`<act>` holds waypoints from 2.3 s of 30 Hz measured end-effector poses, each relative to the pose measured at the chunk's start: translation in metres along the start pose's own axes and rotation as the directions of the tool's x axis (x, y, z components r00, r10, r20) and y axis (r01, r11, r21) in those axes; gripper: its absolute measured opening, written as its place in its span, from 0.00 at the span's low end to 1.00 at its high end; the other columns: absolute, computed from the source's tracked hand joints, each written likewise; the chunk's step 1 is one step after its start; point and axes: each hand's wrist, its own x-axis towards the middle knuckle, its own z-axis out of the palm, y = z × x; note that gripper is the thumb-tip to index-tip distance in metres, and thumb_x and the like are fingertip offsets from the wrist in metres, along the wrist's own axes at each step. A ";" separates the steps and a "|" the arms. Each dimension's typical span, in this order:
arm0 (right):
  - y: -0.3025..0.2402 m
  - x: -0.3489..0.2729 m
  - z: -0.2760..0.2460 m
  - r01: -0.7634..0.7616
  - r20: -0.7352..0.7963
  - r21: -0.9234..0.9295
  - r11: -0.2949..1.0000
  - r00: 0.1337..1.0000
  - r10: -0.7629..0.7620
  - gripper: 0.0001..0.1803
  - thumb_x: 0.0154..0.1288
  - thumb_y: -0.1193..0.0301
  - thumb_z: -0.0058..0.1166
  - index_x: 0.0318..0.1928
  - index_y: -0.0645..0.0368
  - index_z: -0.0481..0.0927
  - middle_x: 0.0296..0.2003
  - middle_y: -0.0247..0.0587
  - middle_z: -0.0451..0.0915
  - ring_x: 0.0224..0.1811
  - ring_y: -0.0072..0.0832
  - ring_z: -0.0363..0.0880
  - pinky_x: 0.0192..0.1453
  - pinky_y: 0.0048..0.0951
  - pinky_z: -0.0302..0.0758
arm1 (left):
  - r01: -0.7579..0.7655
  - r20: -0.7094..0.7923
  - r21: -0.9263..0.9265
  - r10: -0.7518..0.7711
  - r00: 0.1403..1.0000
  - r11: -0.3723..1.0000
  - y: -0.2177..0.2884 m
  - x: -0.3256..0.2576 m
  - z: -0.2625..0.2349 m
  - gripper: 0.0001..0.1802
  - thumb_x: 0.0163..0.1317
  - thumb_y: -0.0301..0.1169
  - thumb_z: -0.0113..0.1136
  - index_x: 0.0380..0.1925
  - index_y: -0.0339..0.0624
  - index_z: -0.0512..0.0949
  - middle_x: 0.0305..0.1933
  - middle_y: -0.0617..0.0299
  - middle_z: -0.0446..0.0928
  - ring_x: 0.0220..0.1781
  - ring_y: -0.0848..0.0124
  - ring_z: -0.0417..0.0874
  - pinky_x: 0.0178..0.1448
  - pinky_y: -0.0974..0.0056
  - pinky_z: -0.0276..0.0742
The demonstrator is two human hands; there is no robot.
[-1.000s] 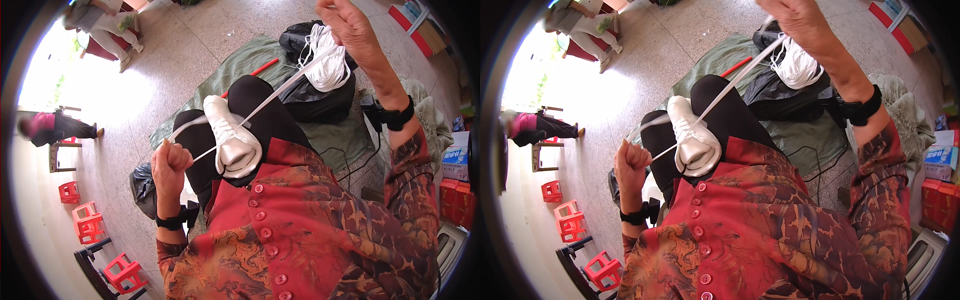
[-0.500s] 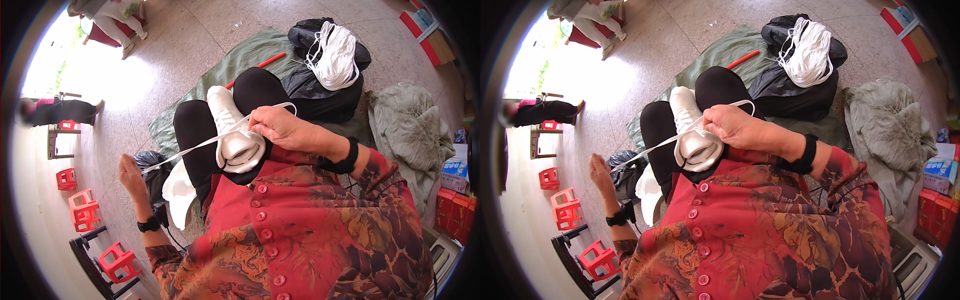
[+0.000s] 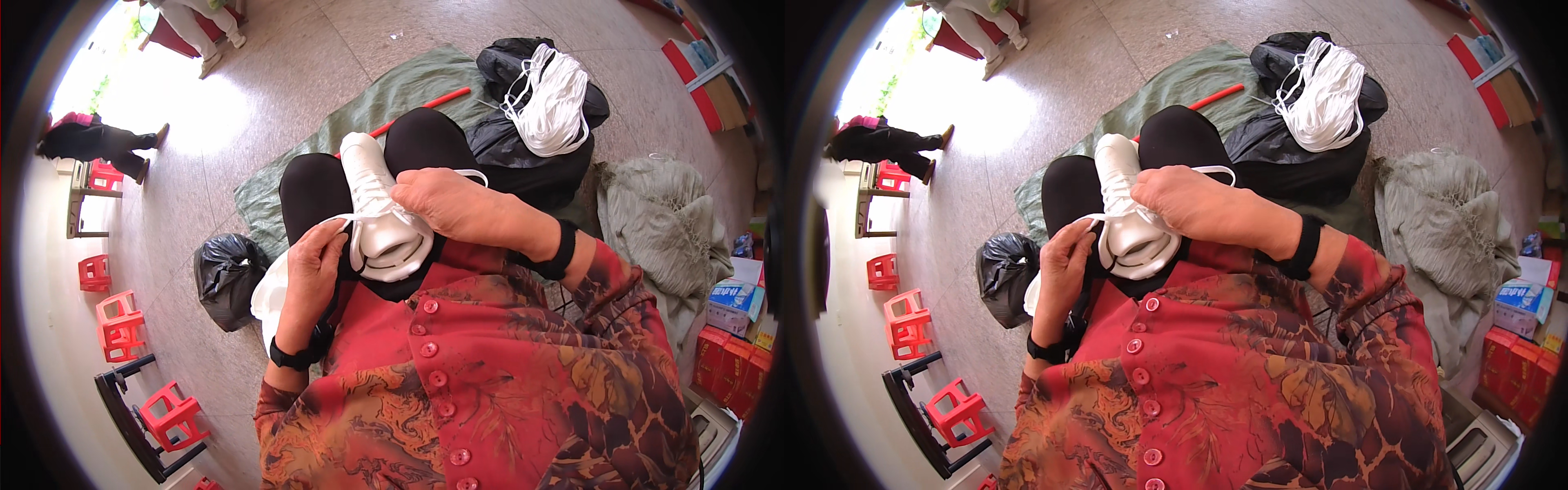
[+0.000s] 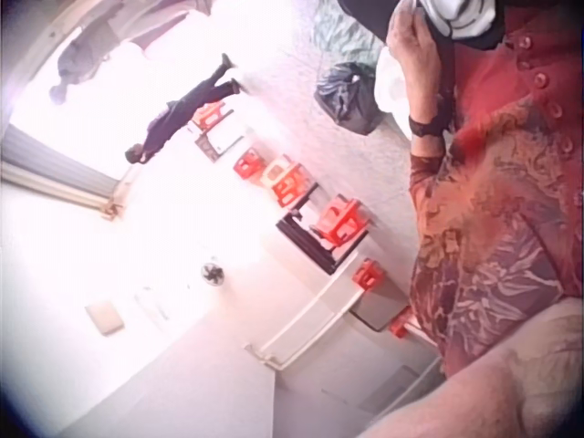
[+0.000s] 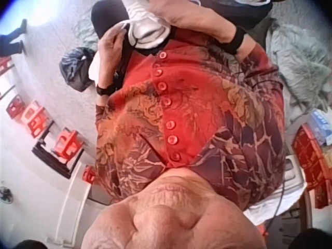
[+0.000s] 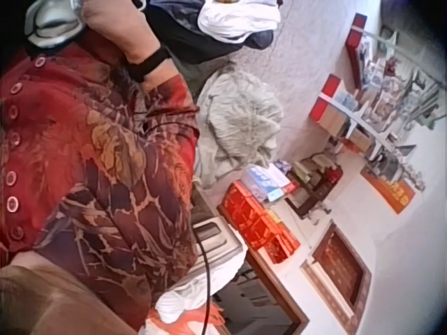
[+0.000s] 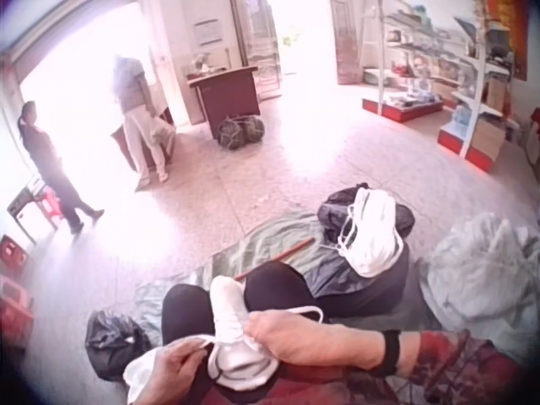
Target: Lacing multiple pairs of white athletic shoes.
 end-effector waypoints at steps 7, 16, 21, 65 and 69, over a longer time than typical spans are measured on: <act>-0.004 0.012 -0.002 0.116 0.152 -0.081 0.990 0.983 -0.103 0.07 0.65 0.74 0.47 0.38 0.67 0.74 0.35 0.54 0.76 0.41 0.51 0.77 0.45 0.44 0.75 | -0.033 -0.060 0.040 0.035 0.998 0.999 0.001 -0.001 -0.003 0.08 0.67 0.26 0.57 0.41 0.34 0.82 0.39 0.50 0.83 0.39 0.58 0.85 0.45 0.63 0.78; -0.008 -0.008 0.017 -0.132 -0.054 0.124 0.983 0.989 0.140 0.03 0.69 0.77 0.51 0.40 0.64 0.73 0.32 0.51 0.74 0.35 0.49 0.75 0.41 0.38 0.72 | -0.210 0.016 0.168 0.210 0.977 0.963 -0.013 -0.005 -0.018 0.07 0.65 0.26 0.58 0.39 0.40 0.83 0.37 0.53 0.83 0.37 0.54 0.85 0.40 0.60 0.79; -0.015 -0.005 0.020 -0.186 -0.045 0.151 0.971 0.980 0.195 0.05 0.68 0.79 0.52 0.43 0.64 0.77 0.34 0.50 0.78 0.36 0.46 0.78 0.42 0.35 0.74 | -0.291 0.106 0.331 0.271 0.957 0.897 -0.020 -0.004 -0.026 0.10 0.58 0.24 0.55 0.39 0.46 0.82 0.34 0.56 0.83 0.35 0.55 0.84 0.36 0.55 0.78; -0.033 -0.016 0.026 -0.079 -0.298 -0.205 0.976 0.954 0.015 0.05 0.59 0.77 0.53 0.36 0.63 0.78 0.32 0.50 0.77 0.36 0.47 0.77 0.43 0.42 0.75 | -0.352 -0.066 0.431 0.418 0.906 0.831 0.006 -0.008 0.018 0.10 0.53 0.21 0.57 0.37 0.40 0.76 0.32 0.54 0.74 0.28 0.57 0.80 0.30 0.57 0.75; -0.033 -0.007 0.014 0.103 -0.008 -0.597 0.796 0.991 -0.134 0.09 0.53 0.72 0.54 0.36 0.59 0.81 0.33 0.41 0.76 0.38 0.39 0.77 0.41 0.37 0.74 | -0.456 0.235 0.670 0.415 0.879 0.586 0.020 0.002 0.006 0.08 0.50 0.28 0.58 0.33 0.44 0.76 0.34 0.58 0.71 0.38 0.61 0.76 0.38 0.58 0.72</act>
